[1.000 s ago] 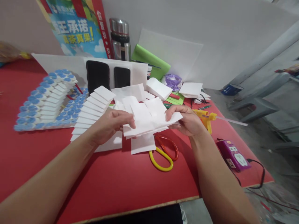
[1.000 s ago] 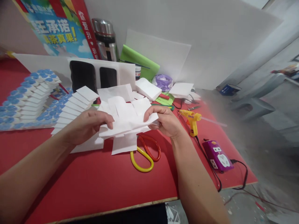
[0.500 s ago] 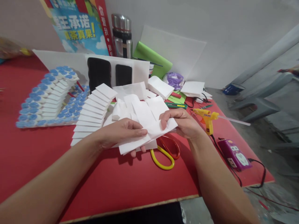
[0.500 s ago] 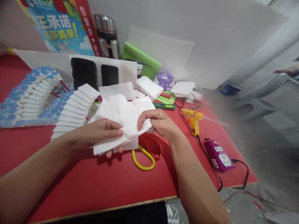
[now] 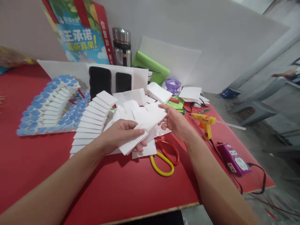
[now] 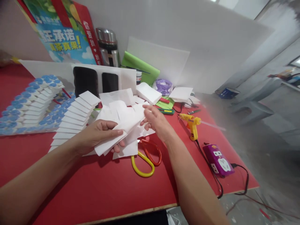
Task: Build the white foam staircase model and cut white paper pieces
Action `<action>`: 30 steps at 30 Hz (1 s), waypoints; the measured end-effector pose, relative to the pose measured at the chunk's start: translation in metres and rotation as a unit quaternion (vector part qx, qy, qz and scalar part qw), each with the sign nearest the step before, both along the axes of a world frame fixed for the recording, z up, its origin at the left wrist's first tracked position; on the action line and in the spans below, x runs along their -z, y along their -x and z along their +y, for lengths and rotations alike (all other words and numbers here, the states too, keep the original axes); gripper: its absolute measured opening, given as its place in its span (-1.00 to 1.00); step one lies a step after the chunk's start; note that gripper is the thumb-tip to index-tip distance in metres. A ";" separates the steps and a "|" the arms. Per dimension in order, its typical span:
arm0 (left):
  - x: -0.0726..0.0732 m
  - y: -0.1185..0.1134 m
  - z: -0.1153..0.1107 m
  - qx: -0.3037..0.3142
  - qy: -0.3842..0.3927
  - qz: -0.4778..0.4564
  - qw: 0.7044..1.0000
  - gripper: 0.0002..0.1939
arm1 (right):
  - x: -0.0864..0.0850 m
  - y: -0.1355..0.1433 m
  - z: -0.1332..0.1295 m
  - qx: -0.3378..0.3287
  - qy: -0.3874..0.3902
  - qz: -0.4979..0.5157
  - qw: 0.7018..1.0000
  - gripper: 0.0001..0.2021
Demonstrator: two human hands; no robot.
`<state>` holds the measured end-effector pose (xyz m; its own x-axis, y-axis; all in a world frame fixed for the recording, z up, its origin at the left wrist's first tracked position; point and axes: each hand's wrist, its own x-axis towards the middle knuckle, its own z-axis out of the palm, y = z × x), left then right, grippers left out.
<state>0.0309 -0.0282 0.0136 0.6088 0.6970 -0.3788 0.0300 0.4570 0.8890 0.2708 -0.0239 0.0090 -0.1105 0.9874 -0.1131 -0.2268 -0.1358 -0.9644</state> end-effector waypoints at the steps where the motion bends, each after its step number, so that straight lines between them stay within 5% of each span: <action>1: -0.001 -0.002 -0.001 -0.013 -0.007 0.001 1.000 -0.69 | 0.000 0.006 -0.002 -0.006 -0.003 0.001 1.000 -0.32; 12: 0.008 -0.006 -0.002 -0.013 -0.039 -0.003 0.999 -0.66 | 0.007 0.032 -0.013 0.030 -0.029 0.032 0.999 -0.70; 23: 0.013 0.003 0.004 0.042 -0.026 -0.081 0.995 -0.52 | 0.012 0.027 -0.011 0.084 -0.071 0.015 0.994 -0.74; 30: 0.007 -0.003 0.000 0.006 -0.075 -0.035 0.997 -0.82 | 0.001 0.034 -0.015 0.086 -0.113 -0.075 0.987 -0.70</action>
